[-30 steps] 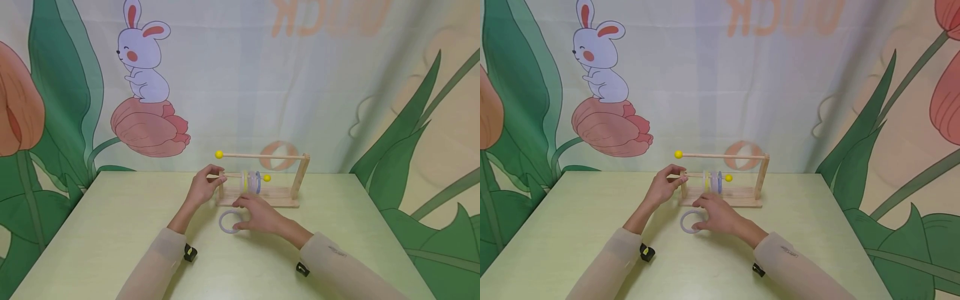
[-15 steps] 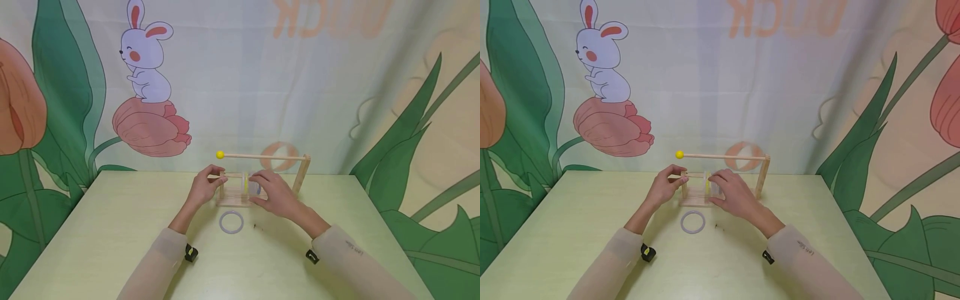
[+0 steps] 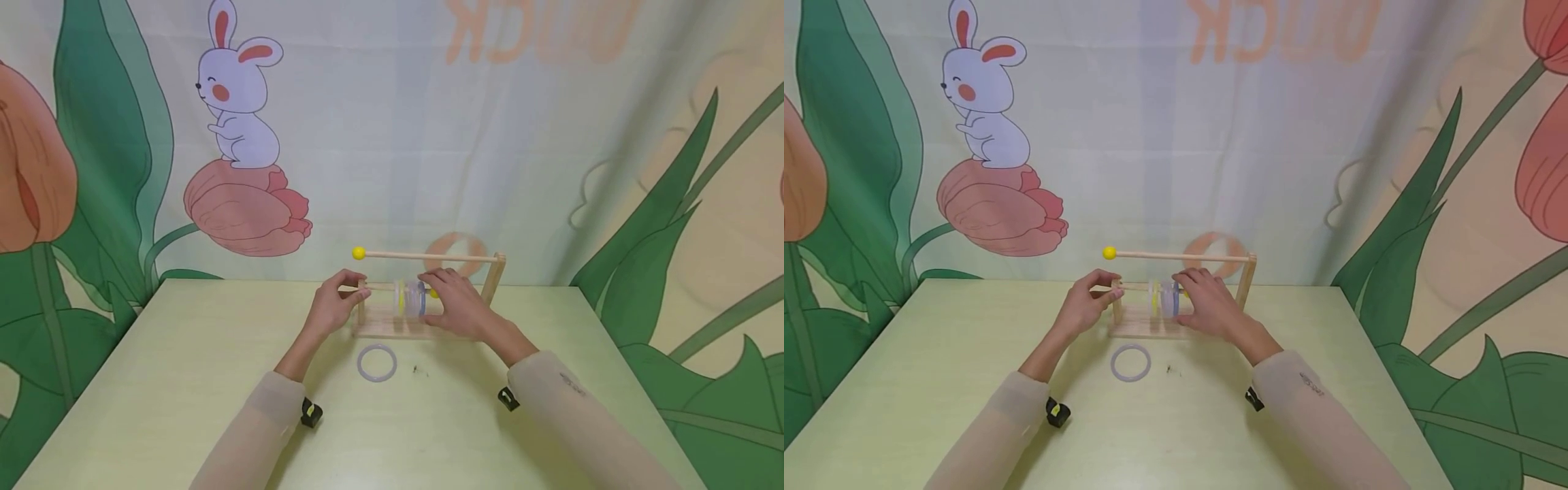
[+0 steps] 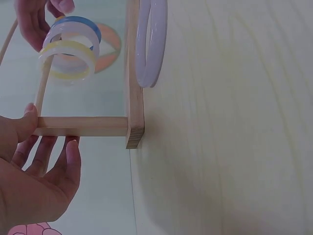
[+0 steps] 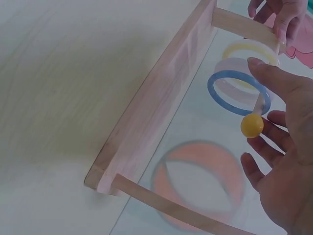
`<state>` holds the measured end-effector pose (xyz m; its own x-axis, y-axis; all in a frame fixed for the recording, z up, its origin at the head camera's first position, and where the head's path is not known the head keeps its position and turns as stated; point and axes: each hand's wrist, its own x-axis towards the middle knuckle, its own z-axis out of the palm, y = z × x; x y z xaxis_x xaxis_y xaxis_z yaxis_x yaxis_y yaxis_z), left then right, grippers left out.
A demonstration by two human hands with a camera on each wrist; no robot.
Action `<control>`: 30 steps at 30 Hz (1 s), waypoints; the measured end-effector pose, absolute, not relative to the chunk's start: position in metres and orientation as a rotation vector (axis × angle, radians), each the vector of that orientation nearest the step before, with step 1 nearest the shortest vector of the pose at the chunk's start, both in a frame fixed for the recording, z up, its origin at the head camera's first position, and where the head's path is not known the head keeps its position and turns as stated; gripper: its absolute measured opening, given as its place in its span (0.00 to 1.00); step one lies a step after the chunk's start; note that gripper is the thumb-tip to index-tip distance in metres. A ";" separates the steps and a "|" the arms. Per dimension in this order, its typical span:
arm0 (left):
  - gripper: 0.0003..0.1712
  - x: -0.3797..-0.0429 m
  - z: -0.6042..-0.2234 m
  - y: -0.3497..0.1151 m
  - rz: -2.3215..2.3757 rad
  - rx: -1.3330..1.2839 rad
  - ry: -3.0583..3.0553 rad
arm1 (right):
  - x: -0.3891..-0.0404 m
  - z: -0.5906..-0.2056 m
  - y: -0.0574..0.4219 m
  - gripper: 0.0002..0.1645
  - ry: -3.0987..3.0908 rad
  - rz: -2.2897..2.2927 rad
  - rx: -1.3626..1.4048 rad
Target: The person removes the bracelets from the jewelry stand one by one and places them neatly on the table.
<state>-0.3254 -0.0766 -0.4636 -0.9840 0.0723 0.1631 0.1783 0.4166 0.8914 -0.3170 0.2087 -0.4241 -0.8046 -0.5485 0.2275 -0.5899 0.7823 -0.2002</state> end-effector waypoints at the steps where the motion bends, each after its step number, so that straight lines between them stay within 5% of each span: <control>1: 0.19 -0.325 -0.464 -0.076 -1.631 -0.226 -2.558 | -0.318 -0.424 0.209 0.48 -2.825 0.391 0.904; 30: 0.20 -0.326 -0.464 -0.077 -1.627 -0.258 -2.568 | -0.337 -0.432 0.206 0.46 -2.873 0.322 0.932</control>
<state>-0.3258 -0.0775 -0.4643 -0.9816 0.0937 0.1663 0.1903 0.4183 0.8881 -0.3367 0.2065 -0.4324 -0.8067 -0.5680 0.1633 -0.5901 0.7897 -0.1679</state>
